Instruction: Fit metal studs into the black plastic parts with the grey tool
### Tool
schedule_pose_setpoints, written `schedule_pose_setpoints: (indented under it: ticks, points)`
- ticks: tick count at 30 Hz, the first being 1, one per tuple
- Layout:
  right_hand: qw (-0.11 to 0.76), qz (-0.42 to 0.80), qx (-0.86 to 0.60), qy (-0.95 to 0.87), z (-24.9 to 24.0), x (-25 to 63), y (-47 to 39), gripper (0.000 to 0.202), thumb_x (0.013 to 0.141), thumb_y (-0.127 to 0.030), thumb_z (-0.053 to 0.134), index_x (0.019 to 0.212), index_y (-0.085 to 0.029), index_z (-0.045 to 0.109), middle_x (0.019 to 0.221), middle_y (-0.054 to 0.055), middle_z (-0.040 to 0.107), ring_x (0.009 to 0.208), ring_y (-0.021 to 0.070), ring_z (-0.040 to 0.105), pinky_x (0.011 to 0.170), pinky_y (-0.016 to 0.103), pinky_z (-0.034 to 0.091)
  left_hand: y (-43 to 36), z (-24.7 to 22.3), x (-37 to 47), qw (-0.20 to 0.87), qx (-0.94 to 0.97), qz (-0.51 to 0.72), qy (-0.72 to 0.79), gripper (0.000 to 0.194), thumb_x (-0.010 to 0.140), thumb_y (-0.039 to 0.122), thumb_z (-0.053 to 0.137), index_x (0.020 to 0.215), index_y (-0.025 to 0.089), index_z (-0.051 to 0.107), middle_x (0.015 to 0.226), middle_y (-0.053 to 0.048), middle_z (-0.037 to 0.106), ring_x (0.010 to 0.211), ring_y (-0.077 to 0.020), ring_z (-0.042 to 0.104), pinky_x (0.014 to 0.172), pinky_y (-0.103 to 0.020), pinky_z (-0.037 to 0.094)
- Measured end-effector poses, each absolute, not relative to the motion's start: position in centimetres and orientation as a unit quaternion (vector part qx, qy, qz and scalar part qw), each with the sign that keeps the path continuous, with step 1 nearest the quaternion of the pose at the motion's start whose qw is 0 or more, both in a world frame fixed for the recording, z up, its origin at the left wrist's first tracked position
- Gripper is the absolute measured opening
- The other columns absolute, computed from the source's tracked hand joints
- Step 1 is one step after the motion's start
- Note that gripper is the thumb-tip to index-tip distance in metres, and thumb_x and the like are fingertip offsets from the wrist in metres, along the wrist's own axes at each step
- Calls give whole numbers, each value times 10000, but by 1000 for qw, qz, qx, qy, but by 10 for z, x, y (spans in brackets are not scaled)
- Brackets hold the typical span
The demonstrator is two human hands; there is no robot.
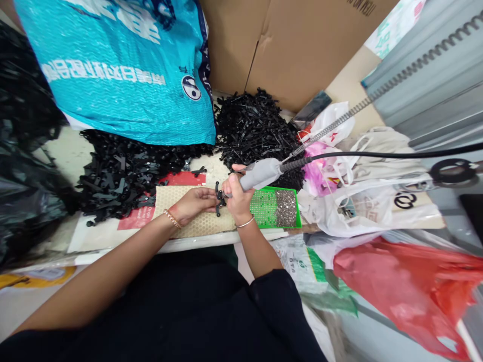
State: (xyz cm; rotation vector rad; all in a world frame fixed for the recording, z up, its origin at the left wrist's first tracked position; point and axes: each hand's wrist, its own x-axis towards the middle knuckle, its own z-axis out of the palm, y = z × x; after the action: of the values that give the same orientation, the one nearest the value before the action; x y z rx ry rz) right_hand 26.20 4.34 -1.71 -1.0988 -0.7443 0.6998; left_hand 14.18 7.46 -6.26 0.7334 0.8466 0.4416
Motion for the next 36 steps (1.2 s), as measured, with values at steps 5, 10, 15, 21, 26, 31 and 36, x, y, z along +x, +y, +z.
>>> schedule_pose_setpoints:
  ticks: [5,10,15,21,26,31,36]
  points:
    - [740,328,-480,-338,-20,261,43,344,792,-488,666,1009,-279,500,487,-141,315,405,79,332,481,255,362,74,-61,142,824,342,209,401,338,589,127,904,850,116,690,766,-32,724,713,-138,677,708,-280,586]
    - [748,332,-460,-345,-20,260,43,311,802,-457,676,999,-275,520,493,-135,331,406,74,334,480,250,369,74,-62,142,823,345,211,399,341,590,138,902,860,112,695,771,-37,724,714,-138,675,707,-274,581]
    - [737,318,-476,-358,-23,260,43,328,806,-491,672,1000,-273,522,500,-134,319,404,74,336,473,255,375,75,-65,142,825,346,210,395,360,573,158,918,851,118,693,763,-30,721,712,-140,681,718,-282,586]
    - [704,344,-479,-395,-32,263,42,338,815,-515,685,972,-266,519,509,-132,348,411,77,367,474,260,403,77,-64,142,827,346,196,397,333,555,131,919,812,110,708,745,-45,737,687,-150,689,704,-290,596]
    - [673,409,-436,-436,-39,270,44,299,827,-459,706,935,-248,523,497,-136,379,406,73,389,466,246,411,77,-61,143,820,340,196,417,308,548,105,906,800,99,729,765,-62,756,674,-155,697,663,-275,597]
    - [650,443,-423,-449,-45,276,51,304,806,-454,721,912,-239,533,463,-144,372,387,68,365,448,233,387,79,-66,146,821,343,202,410,268,546,86,890,764,104,736,753,-62,749,653,-160,692,639,-283,597]
    - [643,463,-450,-412,-31,273,46,321,737,-412,773,910,-233,569,463,-137,374,389,64,339,444,221,352,75,-65,151,816,371,209,392,145,610,36,808,673,108,698,645,-32,692,544,-108,630,583,-242,563]
